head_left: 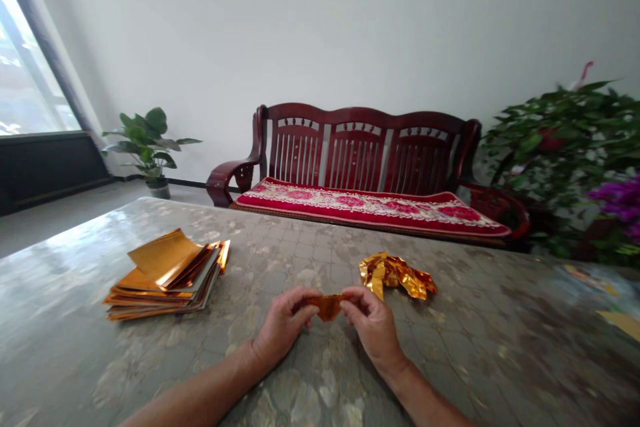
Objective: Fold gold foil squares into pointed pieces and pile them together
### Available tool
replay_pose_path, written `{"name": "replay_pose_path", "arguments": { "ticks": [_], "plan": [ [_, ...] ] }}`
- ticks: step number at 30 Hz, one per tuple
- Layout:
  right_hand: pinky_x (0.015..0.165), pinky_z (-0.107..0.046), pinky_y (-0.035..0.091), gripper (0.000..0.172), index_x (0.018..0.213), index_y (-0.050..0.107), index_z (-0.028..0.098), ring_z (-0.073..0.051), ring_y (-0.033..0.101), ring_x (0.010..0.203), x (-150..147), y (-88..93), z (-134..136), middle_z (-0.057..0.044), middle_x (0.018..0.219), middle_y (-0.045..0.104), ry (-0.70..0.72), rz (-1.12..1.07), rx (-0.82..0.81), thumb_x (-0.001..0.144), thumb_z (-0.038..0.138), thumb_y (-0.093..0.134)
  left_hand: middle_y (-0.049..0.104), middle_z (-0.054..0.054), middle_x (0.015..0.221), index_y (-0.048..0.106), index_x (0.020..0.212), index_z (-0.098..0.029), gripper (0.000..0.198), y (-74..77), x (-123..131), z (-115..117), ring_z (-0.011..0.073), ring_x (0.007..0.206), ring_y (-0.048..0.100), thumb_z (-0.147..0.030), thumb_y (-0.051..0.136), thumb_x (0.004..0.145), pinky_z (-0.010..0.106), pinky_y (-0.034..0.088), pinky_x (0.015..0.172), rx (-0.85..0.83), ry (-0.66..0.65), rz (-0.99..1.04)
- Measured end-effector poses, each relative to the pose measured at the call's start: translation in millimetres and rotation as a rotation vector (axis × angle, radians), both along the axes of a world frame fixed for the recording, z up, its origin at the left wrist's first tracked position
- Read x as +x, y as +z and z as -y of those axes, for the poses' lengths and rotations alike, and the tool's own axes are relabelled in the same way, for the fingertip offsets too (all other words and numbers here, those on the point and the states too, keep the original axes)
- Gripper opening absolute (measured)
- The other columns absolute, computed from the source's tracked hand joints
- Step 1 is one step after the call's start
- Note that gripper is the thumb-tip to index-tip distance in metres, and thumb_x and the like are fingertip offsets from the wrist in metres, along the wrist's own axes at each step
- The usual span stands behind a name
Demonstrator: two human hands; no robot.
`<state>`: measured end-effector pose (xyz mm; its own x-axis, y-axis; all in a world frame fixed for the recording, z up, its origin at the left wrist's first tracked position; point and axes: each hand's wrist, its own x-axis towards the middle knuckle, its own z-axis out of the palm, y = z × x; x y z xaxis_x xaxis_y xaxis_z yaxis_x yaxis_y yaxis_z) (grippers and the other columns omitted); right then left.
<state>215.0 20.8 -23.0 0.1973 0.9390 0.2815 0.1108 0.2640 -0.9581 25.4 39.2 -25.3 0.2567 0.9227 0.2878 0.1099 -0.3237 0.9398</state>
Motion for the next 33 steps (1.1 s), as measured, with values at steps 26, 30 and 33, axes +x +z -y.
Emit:
{"name": "replay_pose_path", "arguments": {
  "ticks": [26,30,33],
  "plan": [
    [0.047,-0.024,0.045,0.023,0.084,0.071,0.02,-0.015,0.055,0.053,-3.3,-5.0,-12.2,-0.002,0.067,0.068,0.03,0.046,0.024,0.072,0.039,0.073,0.072,0.001,0.075,0.074,0.097,-0.019,0.02,-0.8,-8.2,-1.8,0.0104,0.048,0.058,-0.023,0.062,0.081,0.02,0.048,0.051,-0.015,0.039,-0.037],
    [0.049,-0.024,0.046,0.019,0.087,0.072,0.02,-0.015,0.057,0.057,-0.7,-7.3,-11.2,-0.002,0.07,0.069,0.033,0.097,0.053,0.075,0.035,0.071,0.073,0.002,0.079,0.074,0.098,-0.02,0.019,-0.5,-8.4,-0.3,0.01,0.048,0.058,-0.024,0.062,0.082,0.02,0.048,0.052,0.015,0.043,-0.062],
    [0.052,-0.024,0.048,0.017,0.087,0.074,0.021,-0.016,0.059,0.06,1.7,-7.5,-9.8,-0.002,0.073,0.07,0.031,0.149,0.092,0.076,0.033,0.07,0.072,0.001,0.08,0.074,0.097,-0.021,0.019,0.1,-9.2,0.5,0.0095,0.048,0.058,-0.024,0.062,0.083,0.02,0.048,0.052,0.045,0.037,-0.086]
  ]
}}
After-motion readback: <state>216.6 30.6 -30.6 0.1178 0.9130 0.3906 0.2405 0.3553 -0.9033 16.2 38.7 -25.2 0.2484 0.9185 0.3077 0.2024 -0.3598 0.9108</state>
